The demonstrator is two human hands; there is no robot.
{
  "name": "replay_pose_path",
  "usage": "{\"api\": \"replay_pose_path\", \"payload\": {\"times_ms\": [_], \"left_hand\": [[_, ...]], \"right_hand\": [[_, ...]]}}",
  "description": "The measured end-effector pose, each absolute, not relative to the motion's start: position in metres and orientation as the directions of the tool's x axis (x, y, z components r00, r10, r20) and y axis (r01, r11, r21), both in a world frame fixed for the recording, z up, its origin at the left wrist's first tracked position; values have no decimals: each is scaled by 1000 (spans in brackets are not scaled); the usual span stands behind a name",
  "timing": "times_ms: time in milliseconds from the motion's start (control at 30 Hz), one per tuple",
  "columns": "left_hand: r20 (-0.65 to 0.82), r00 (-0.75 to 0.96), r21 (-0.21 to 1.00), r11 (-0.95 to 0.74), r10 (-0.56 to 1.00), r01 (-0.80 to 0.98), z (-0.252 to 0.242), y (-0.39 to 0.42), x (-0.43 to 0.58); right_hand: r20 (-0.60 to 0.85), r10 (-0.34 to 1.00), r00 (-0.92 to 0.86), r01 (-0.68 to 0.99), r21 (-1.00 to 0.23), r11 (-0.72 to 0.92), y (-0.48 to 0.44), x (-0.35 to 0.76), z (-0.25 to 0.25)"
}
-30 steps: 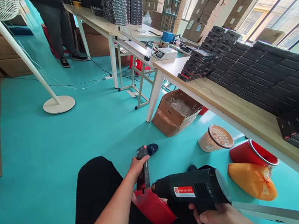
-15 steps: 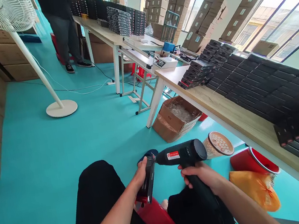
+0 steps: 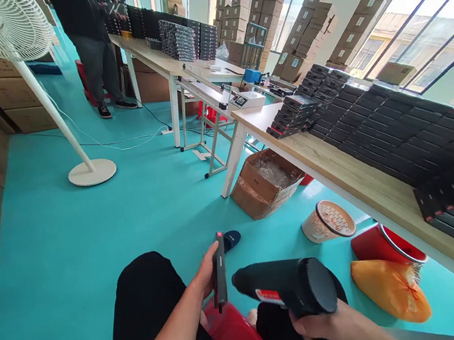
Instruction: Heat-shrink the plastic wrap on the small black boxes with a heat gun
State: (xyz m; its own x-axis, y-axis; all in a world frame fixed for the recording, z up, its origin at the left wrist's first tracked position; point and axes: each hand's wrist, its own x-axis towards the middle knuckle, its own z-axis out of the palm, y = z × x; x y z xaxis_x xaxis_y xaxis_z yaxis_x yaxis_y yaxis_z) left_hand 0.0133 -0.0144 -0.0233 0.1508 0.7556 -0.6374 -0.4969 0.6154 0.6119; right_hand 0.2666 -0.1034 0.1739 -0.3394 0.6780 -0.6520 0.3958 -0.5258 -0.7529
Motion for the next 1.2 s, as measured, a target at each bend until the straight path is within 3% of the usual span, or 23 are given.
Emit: {"api": "replay_pose_path", "payload": {"times_ms": [100, 167, 400, 600, 700, 767, 833, 900, 967, 1100, 1200], "left_hand": [[-635, 242, 383, 571, 734, -726, -4, -10, 9], [-560, 288, 319, 523, 777, -790, 4, -8, 6], [-559, 465, 309, 693, 687, -652, 7, -7, 1], [-564, 543, 272, 760, 623, -590, 6, -15, 4], [-591, 553, 280, 792, 588, -542, 5, -18, 9], [-604, 525, 307, 783, 599, -541, 3, -17, 12], [-606, 474, 340, 746, 639, -572, 3, -14, 12], [-603, 414, 360, 695, 682, -622, 4, -10, 10], [-596, 358, 359, 637, 719, -682, 7, -6, 7], [-547, 283, 367, 530, 788, -764, 17, -4, 0], [-518, 288, 389, 521, 806, -760, 24, -5, -1]], "right_hand": [[-609, 749, -261, 57, -784, -618, -128, 273, 157], [-608, 752, -254, -126, -750, -649, -141, 273, 145], [-614, 765, -192, -514, -601, -612, -143, 267, 123], [-672, 720, -170, -659, -466, -590, -114, 265, 124], [-673, 725, -143, -641, -495, -586, -103, 258, 137], [-621, 769, -153, -561, -586, -585, -99, 252, 148], [-565, 783, -262, -366, -692, -622, -100, 247, 160], [-572, 722, -390, -66, -765, -641, -102, 243, 171], [-594, 709, -381, 150, -796, -586, -105, 240, 178], [-476, 845, -245, 81, -878, -472, -115, 240, 175], [-570, 733, -372, 91, -808, -582, -128, 245, 162]]}}
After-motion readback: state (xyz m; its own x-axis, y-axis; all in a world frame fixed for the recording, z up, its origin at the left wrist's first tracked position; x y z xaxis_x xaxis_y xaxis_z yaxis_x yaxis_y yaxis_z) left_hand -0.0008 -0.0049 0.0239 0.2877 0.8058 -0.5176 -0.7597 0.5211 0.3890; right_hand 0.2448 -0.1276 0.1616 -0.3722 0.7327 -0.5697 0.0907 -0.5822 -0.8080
